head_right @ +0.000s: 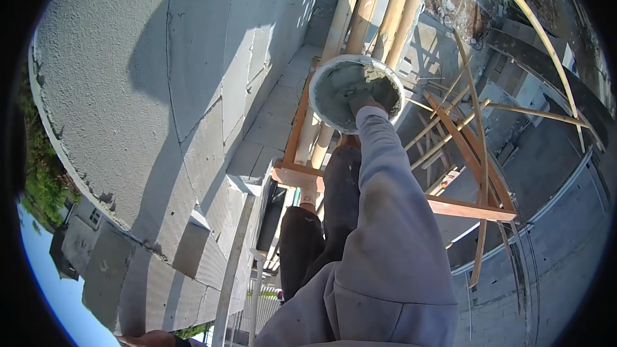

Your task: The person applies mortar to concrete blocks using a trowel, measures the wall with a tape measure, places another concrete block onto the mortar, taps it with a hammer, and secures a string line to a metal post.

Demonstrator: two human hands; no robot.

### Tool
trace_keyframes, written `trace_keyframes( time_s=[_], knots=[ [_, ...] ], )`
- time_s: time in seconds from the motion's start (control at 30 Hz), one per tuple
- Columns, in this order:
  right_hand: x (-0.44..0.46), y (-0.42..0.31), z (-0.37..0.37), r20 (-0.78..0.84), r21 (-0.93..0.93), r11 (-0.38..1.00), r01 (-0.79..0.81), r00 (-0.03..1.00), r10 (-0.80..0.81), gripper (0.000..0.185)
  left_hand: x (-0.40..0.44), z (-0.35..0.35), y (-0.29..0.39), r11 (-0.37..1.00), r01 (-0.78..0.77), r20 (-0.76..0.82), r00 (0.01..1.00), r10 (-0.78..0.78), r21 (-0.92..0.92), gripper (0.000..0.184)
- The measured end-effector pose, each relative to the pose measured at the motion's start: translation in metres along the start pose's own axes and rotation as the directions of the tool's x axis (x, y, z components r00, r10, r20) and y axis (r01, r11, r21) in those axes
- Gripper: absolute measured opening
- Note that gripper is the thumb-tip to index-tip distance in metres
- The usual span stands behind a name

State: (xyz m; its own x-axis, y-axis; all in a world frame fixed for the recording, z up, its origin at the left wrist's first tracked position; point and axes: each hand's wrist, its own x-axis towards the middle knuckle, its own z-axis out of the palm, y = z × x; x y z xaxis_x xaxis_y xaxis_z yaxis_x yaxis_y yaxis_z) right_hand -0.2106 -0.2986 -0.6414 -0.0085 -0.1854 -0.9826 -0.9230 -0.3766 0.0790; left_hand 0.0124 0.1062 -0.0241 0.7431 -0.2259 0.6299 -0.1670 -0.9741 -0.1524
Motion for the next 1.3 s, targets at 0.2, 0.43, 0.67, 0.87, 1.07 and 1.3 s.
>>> trace_keyframes(
  time_s=[0.2, 0.43, 0.67, 0.87, 1.07, 1.3],
  knots=[
    [0.012, 0.035, -0.005, 0.038, 0.416, 0.904, -0.094, 0.996, 0.086, 0.037, -0.015, -0.015, -0.038, 0.985, 0.144, -0.068, 0.986, -0.151, -0.098, 0.034],
    [-0.038, 0.020, -0.001, -0.320, 0.387, 0.922, -0.025, 0.934, 0.160, 0.044, -0.009, -0.002, -0.001, 0.989, 0.138, -0.003, 0.990, -0.138, -0.047, 0.038],
    [-0.189, 0.058, -0.014, -0.548, 0.156, 0.965, 0.211, 0.831, -0.093, 0.038, 0.023, 0.010, 0.136, 0.908, 0.182, 0.276, 0.914, -0.299, 0.378, 0.044],
    [-0.288, 0.046, -0.149, -0.651, -0.038, 0.840, 0.541, 0.624, -0.432, 0.043, 0.004, 0.012, 0.089, 0.946, 0.245, 0.284, 0.942, -0.181, -0.212, 0.031],
    [-0.369, -0.074, -0.358, -0.804, -0.388, 0.637, 0.666, 0.094, -0.588, 0.033, 0.011, 0.008, 0.101, 0.946, 0.238, 0.323, 0.933, -0.159, -0.221, 0.032],
    [-0.426, -0.194, -0.531, -0.725, -0.460, 0.771, 0.440, 0.315, -0.612, 0.052, 0.022, 0.004, 0.122, 0.903, 0.269, 0.245, 0.950, -0.192, -0.335, 0.027]
  ],
)
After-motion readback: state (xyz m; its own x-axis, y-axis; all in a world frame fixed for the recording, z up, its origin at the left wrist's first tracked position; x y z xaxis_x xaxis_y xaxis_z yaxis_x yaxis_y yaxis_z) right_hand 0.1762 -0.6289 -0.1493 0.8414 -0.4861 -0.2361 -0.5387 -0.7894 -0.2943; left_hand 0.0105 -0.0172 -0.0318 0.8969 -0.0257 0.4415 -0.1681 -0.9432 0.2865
